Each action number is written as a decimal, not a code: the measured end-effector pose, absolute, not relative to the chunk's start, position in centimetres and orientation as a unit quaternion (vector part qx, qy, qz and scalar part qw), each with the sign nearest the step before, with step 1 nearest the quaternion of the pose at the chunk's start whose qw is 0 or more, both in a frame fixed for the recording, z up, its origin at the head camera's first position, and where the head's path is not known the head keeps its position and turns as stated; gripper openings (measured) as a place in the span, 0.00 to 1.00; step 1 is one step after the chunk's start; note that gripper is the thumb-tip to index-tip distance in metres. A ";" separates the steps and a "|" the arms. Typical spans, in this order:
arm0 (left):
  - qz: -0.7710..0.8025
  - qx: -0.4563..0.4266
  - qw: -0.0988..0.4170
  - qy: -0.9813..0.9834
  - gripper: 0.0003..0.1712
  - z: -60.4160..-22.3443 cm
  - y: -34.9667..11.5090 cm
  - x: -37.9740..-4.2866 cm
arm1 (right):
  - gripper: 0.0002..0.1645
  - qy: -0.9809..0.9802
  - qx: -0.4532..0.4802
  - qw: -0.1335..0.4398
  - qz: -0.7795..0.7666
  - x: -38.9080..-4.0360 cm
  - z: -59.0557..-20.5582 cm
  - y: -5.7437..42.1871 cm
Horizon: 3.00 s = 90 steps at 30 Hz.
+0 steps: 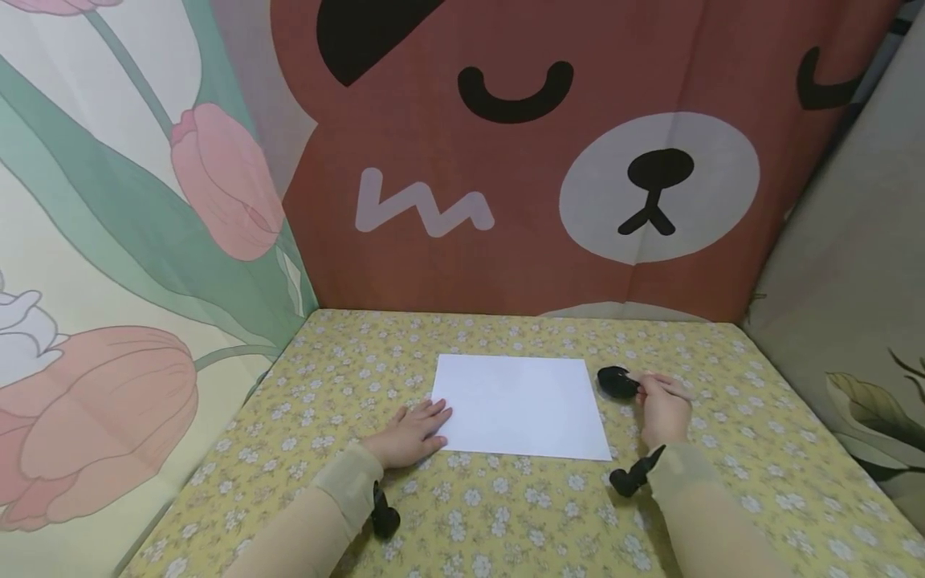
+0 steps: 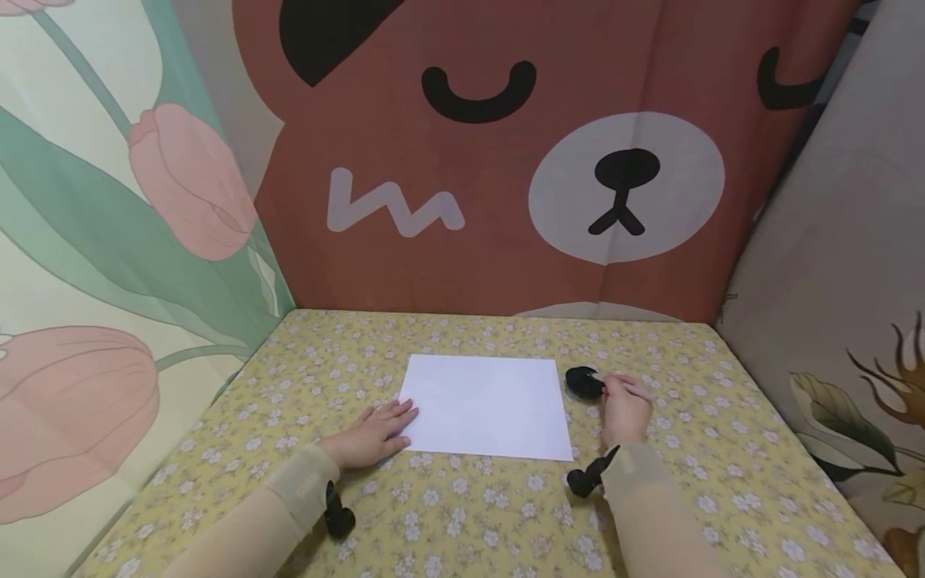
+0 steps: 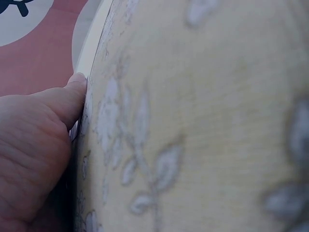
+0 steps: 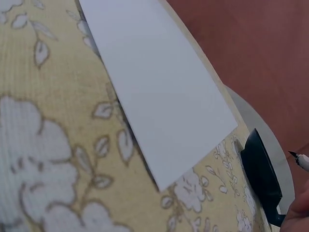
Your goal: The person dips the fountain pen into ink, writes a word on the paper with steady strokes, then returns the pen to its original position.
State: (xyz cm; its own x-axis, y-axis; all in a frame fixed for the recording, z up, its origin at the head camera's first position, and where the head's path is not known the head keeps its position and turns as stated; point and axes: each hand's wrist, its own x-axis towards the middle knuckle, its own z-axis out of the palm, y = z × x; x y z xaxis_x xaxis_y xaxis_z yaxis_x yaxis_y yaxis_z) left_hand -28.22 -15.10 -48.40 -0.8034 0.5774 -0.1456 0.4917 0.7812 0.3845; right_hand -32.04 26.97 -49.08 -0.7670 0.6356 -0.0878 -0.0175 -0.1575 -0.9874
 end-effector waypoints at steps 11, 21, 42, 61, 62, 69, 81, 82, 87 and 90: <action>0.164 0.291 0.129 0.934 0.35 -48.4 -14.9 -28.4 | 0.10 -0.610 -0.270 0.216 0.712 -32.2 -49.1 27.2; 0.170 0.289 0.127 0.934 0.34 -48.0 -15.1 -28.2 | 0.16 -0.646 -0.215 0.181 0.710 -31.8 -48.3 25.5; 0.161 0.281 0.132 0.937 0.35 -48.7 -15.4 -28.0 | 0.16 -0.699 -0.116 0.073 0.702 -32.1 -48.7 19.1; 0.165 0.284 0.126 0.936 0.34 -48.7 -15.2 -28.2 | 0.10 -0.713 -0.077 0.011 0.697 -32.2 -49.8 13.6; 0.164 0.283 0.125 0.937 0.34 -48.7 -15.2 -28.2 | 0.11 -0.713 -0.076 0.012 0.697 -32.2 -49.8 13.5; 0.161 0.282 0.122 0.938 0.34 -48.8 -15.1 -28.4 | 0.11 -0.716 -0.073 0.018 0.694 -32.2 -50.0 12.8; 0.171 0.284 0.124 0.935 0.34 -48.6 -15.2 -28.3 | 0.09 -0.768 -0.048 0.014 0.638 -32.1 -50.4 12.2; 0.171 0.285 0.124 0.935 0.34 -48.6 -15.2 -28.3 | 0.09 -0.770 -0.047 0.013 0.637 -32.1 -50.4 12.1; 0.170 0.286 0.123 0.935 0.34 -48.6 -15.2 -28.3 | 0.10 -0.781 -0.041 0.003 0.623 -32.0 -50.3 11.8; 0.169 0.286 0.124 0.935 0.34 -48.6 -15.2 -28.3 | 0.10 -0.788 -0.041 0.003 0.614 -32.0 -50.3 11.7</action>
